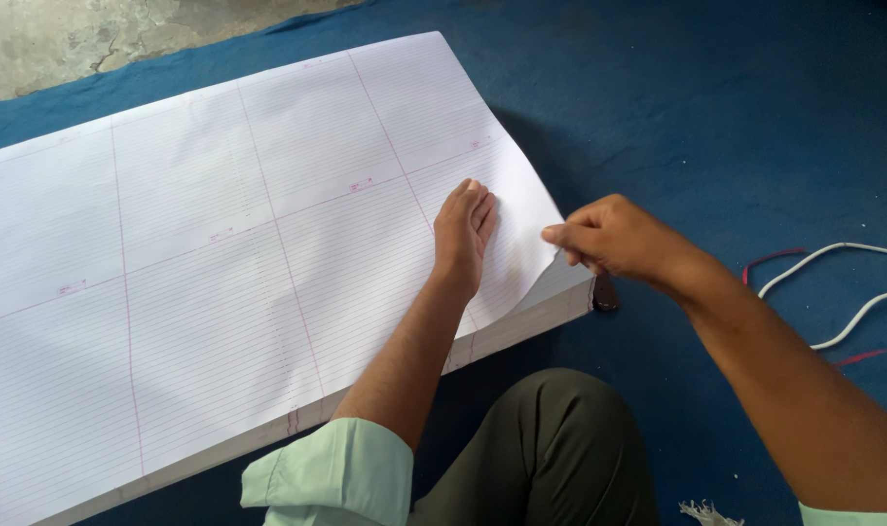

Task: The person folds large lined paper sheets in half using a wooden block to press the crease. They repeatedly fold, crease, and stack the sheets on the left side of the workspace.

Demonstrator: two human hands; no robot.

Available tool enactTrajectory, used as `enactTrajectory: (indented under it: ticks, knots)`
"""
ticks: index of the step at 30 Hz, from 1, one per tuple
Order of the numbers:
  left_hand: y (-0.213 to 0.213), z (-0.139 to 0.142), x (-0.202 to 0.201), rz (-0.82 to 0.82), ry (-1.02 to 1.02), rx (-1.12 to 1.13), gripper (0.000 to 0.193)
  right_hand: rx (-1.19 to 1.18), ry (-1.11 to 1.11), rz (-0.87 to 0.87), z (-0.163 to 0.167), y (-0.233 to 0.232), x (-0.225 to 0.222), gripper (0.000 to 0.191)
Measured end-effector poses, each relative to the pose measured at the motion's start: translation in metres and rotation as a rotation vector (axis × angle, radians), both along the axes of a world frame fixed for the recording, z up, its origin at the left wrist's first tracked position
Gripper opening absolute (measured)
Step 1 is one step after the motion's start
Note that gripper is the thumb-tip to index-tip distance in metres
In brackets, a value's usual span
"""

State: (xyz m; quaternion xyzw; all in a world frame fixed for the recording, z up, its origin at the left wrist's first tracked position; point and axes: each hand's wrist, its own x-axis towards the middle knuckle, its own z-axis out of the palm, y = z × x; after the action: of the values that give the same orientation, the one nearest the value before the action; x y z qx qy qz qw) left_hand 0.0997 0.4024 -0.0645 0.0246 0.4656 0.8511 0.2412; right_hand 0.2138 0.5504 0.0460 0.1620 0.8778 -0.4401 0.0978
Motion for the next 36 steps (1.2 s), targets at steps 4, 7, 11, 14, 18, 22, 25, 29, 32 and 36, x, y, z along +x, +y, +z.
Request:
enactTrajectory:
  ticks: [4,7,11,14,18,22,25,29,32,36]
  knots:
    - [-0.002,-0.003,-0.004,0.096,-0.059,0.083,0.081,0.190,0.086,0.196,0.008,-0.017,-0.004,0.042]
    - [-0.003,-0.005,-0.005,0.122,-0.060,0.091,0.082,0.351,0.140,0.346,0.007,-0.023,-0.003,0.044]
    - [-0.002,-0.007,-0.008,0.143,-0.038,0.108,0.082,0.415,0.134,0.479,0.002,-0.024,0.003,0.037]
    - [-0.003,-0.010,-0.010,0.163,-0.038,0.126,0.085,0.519,0.102,0.582,-0.009,-0.025,0.008,0.046]
    - [-0.002,-0.011,-0.015,0.165,-0.071,0.110,0.089,0.580,0.045,0.570,-0.024,-0.016,0.007,0.042]
    - [-0.004,-0.010,-0.026,0.129,-0.095,0.140,0.093,0.622,0.080,0.628,-0.036,-0.002,0.004,0.039]
    - [-0.002,-0.010,-0.034,0.113,-0.101,0.153,0.095,0.595,0.047,0.654,-0.043,0.007,0.001,0.036]
    - [0.001,-0.013,-0.047,0.111,-0.099,0.162,0.098,0.537,-0.014,0.683,-0.049,0.014,-0.002,0.035]
    - [0.000,-0.017,-0.059,0.142,-0.109,0.206,0.100,0.497,0.001,0.740,-0.051,0.017,-0.007,0.038]
    - [-0.001,-0.019,-0.072,0.146,-0.130,0.236,0.103,0.448,-0.103,0.682,-0.052,0.023,-0.012,0.039]
